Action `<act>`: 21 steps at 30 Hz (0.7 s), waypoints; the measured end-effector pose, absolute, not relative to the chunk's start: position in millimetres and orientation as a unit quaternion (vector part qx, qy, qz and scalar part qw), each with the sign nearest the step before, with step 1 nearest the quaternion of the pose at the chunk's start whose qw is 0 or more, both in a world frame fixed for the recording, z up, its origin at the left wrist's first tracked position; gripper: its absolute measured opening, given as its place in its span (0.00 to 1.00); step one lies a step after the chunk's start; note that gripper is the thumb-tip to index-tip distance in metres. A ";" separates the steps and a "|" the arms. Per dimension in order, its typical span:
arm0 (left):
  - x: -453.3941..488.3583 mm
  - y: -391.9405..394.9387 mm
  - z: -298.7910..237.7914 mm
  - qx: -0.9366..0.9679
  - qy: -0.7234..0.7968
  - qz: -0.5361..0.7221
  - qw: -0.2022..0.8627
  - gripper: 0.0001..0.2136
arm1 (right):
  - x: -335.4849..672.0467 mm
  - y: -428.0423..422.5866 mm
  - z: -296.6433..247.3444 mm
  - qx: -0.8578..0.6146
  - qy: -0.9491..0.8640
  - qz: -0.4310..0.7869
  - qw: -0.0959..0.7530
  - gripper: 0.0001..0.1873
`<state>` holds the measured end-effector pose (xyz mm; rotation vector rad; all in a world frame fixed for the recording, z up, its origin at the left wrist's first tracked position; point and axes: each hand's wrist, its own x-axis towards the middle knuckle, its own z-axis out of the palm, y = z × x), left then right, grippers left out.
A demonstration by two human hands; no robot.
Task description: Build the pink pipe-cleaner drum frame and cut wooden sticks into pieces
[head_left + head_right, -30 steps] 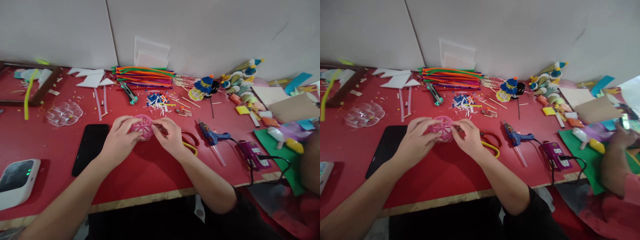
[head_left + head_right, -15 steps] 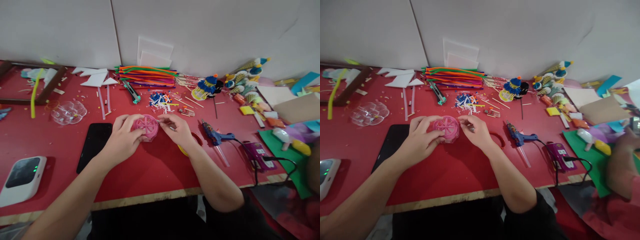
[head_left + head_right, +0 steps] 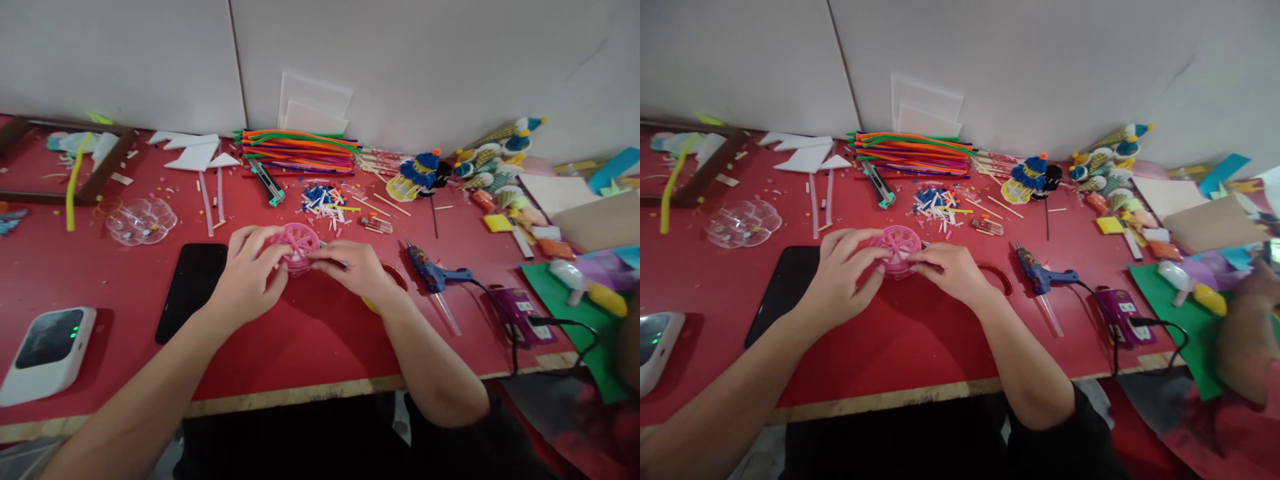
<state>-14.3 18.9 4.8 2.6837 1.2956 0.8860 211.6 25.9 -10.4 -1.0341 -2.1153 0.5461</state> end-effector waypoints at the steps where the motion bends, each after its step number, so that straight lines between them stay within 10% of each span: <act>1: -13.7 18.2 4.5 0.866 0.413 0.281 0.015 0.09 | 210.7 25.3 -10.8 -0.398 -0.821 0.205 0.353 0.08; 21: -4.3 12.2 -0.9 0.848 0.448 0.283 0.018 0.11 | 194.6 20.8 -21.5 -0.398 -0.830 0.137 0.366 0.09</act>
